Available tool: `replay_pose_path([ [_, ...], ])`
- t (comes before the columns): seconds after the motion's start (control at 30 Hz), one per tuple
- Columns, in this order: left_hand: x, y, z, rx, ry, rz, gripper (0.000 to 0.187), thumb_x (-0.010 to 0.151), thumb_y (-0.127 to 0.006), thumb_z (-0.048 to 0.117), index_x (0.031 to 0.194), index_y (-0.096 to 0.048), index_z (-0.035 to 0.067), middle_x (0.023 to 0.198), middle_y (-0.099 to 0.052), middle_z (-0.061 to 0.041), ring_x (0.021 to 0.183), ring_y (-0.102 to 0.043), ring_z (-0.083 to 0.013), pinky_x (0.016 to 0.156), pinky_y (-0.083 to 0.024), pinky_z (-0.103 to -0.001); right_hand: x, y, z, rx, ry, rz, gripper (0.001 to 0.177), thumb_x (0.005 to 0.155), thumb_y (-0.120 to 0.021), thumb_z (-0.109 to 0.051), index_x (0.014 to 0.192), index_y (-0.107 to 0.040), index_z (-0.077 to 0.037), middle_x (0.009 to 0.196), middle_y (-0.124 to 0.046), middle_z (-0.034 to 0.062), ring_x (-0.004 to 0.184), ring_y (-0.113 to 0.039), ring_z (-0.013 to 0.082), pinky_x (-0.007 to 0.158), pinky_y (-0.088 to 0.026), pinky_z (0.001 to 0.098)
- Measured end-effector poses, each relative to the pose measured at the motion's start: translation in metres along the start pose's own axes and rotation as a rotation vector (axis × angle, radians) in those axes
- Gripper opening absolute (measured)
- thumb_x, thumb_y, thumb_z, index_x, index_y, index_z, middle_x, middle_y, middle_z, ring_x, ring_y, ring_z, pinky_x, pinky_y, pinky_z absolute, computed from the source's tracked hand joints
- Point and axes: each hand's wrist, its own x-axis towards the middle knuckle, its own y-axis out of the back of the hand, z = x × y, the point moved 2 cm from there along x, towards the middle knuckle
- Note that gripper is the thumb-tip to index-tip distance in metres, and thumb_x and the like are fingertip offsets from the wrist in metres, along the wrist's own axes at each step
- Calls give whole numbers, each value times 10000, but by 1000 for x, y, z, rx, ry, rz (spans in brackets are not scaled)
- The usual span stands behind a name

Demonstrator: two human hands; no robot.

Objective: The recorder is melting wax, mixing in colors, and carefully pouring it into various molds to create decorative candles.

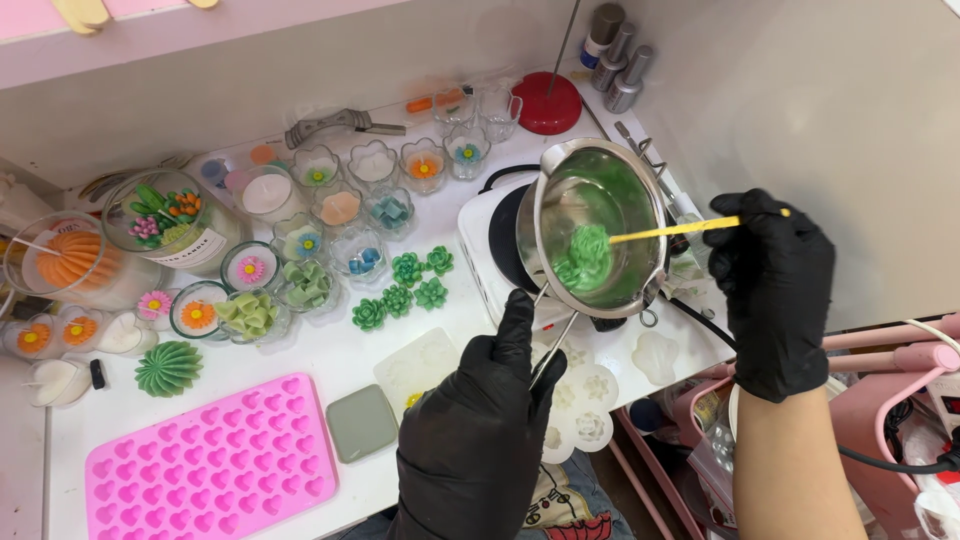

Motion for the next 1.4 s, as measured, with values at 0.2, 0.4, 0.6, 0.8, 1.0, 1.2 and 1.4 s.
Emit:
replay_pose_path([
  [0.2, -9, -8, -14, -75, 64, 57, 614, 851, -819, 319, 1378, -591, 103, 823, -658, -78, 573, -647, -276, 474, -496, -409, -20, -5, -24, -99, 193, -63, 253, 1160, -618, -220, 1163, -684, 25, 889, -706, 113, 691, -645, 148, 572, -473, 239],
  [0.4, -7, -7, -21, -200, 150, 77, 629, 802, -853, 274, 1368, -613, 139, 845, -689, -55, 579, -667, -236, 475, -512, -380, -39, 1, -41, -270, 277, -97, 286, 1212, -610, -178, 1093, -690, 70, 855, -699, 131, 661, -633, 138, 578, -444, 226],
  [0.6, -9, -11, -34, -347, 242, 36, 669, 783, -863, 229, 1398, -607, 168, 723, -633, -7, 559, -645, -149, 501, -515, -326, -51, -6, -50, -353, 358, -121, 211, 1187, -638, -120, 1112, -693, 70, 919, -714, 125, 711, -645, 135, 630, -492, 229],
  [0.8, -6, -7, -33, -408, 339, 26, 659, 778, -878, 228, 1388, -629, 204, 676, -614, 3, 522, -591, -135, 495, -499, -306, -51, -22, -32, -370, 442, -329, 34, 1071, -676, 26, 1103, -686, 18, 1012, -727, 117, 837, -695, 148, 728, -549, 246],
  [1.0, -6, 1, -27, -466, 357, 31, 691, 795, -860, 217, 1430, -588, 210, 809, -688, 11, 554, -651, -103, 501, -532, -287, -50, -25, -25, -271, 455, -301, 114, 1065, -656, 80, 1140, -638, -4, 1081, -731, 137, 926, -726, 175, 746, -577, 267],
  [1.2, -9, 10, -28, -495, 318, 97, 674, 771, -866, 193, 1384, -586, 166, 1023, -717, -36, 729, -710, -127, 546, -590, -272, -49, -24, -11, -161, 516, -392, 177, 1065, -648, 103, 1177, -624, -32, 1069, -698, 122, 980, -731, 209, 852, -612, 306],
  [1.4, -18, 29, -43, -458, 322, 174, 509, 834, -823, 170, 1299, -626, 110, 1171, -738, -66, 876, -756, -143, 677, -610, -275, -47, -27, -12, -208, 557, -384, 164, 1110, -654, 102, 1195, -625, -35, 1111, -710, 126, 1048, -735, 224, 922, -619, 320],
])
